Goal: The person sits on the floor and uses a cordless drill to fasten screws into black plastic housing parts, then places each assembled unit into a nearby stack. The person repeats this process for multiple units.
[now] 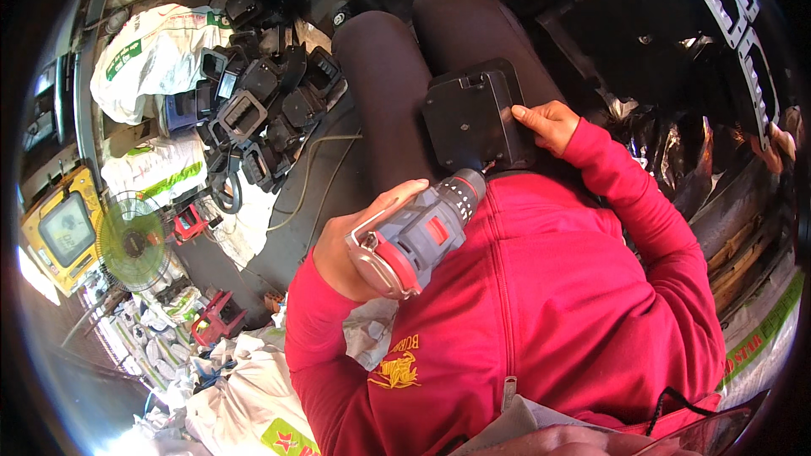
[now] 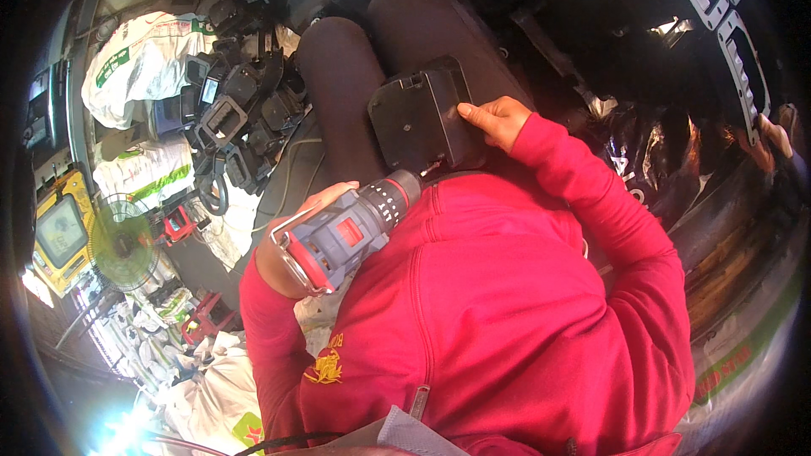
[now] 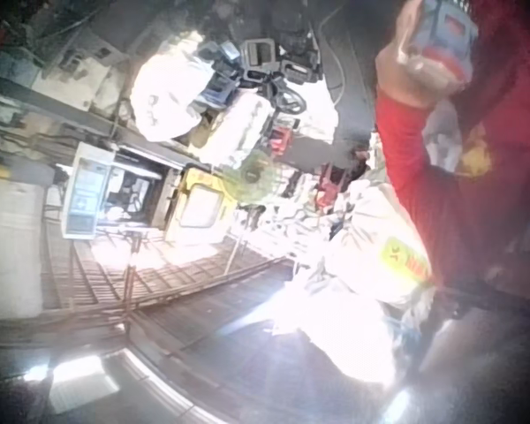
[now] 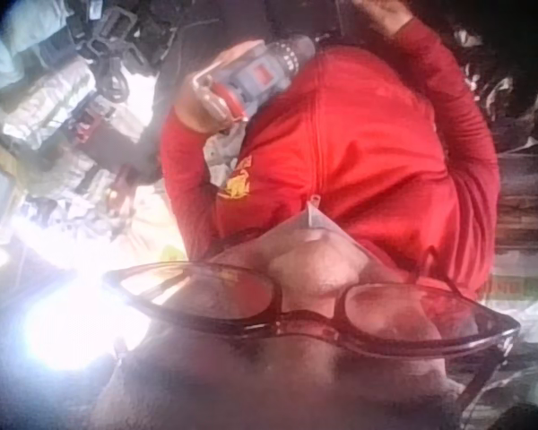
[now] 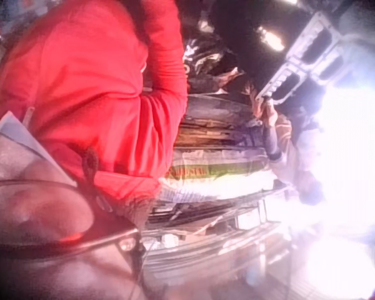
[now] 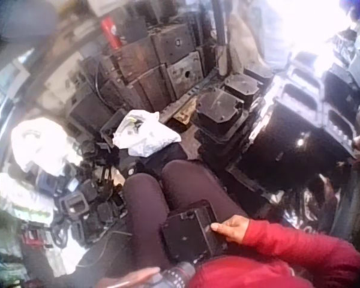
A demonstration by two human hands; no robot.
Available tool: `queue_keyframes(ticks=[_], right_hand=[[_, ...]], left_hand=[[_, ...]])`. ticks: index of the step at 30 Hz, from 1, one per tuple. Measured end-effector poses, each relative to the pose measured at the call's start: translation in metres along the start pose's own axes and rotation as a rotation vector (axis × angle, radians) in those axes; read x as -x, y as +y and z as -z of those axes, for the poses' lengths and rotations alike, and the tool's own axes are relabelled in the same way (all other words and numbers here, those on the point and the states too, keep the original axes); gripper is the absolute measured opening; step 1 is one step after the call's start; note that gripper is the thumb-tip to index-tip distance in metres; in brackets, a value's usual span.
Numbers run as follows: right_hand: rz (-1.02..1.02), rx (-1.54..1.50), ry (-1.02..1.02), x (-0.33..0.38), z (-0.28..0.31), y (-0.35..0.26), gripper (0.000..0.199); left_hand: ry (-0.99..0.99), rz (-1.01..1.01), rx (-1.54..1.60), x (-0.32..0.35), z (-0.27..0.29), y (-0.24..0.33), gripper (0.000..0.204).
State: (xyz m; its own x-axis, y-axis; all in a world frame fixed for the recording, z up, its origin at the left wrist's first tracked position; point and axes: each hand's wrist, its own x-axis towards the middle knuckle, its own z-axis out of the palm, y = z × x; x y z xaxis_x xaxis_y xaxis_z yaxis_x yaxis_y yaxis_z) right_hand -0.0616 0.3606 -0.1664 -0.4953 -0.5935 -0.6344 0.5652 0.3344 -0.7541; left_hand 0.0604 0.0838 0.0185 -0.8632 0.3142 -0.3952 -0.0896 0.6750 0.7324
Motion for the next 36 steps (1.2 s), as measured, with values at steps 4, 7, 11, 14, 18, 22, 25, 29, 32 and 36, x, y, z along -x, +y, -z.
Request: queue_keyframes(ticks=[4, 7, 11, 14, 18, 22, 25, 29, 32, 36], right_hand=[[0.021, 0.039, 0.031, -0.001, -0.005, 0.003, 0.046], [0.029, 0.024, 0.066, 0.001, -0.007, 0.003, 0.047], [0.000, -0.086, 0.037, 0.000, -0.004, 0.000, 0.048], [-0.116, -0.134, 0.042, -0.002, 0.000, 0.000, 0.054], [-0.124, -0.220, 0.046, -0.007, 0.001, 0.002, 0.050], [-0.149, -0.240, 0.041, -0.009, 0.008, 0.003, 0.051], [-0.026, -0.085, 0.033, -0.010, 0.009, 0.003, 0.053], [0.052, -0.009, 0.052, -0.004, 0.002, 0.001, 0.047], [-0.002, 0.010, 0.178, 0.013, 0.006, -0.007, 0.043], [0.110, -0.394, 0.189, 0.043, 0.016, -0.029, 0.061]], left_hand=[[-0.010, 0.086, 0.101, -0.004, -0.003, 0.009, 0.084], [0.013, 0.133, 0.160, -0.005, -0.010, 0.008, 0.083], [0.010, 0.119, 0.143, -0.009, -0.017, 0.006, 0.082], [-0.035, 0.266, 0.193, -0.012, -0.021, 0.004, 0.080], [0.022, 0.192, 0.202, -0.019, -0.031, 0.001, 0.078], [0.010, 0.158, 0.189, -0.023, -0.036, -0.001, 0.077], [0.012, 0.071, 0.190, -0.023, -0.033, -0.006, 0.072], [-0.034, 0.127, 0.266, -0.016, -0.022, -0.016, 0.052], [-0.054, 0.218, 0.321, -0.003, -0.012, -0.015, 0.044], [0.079, 0.348, 1.061, -0.001, -0.011, -0.005, 0.045]])
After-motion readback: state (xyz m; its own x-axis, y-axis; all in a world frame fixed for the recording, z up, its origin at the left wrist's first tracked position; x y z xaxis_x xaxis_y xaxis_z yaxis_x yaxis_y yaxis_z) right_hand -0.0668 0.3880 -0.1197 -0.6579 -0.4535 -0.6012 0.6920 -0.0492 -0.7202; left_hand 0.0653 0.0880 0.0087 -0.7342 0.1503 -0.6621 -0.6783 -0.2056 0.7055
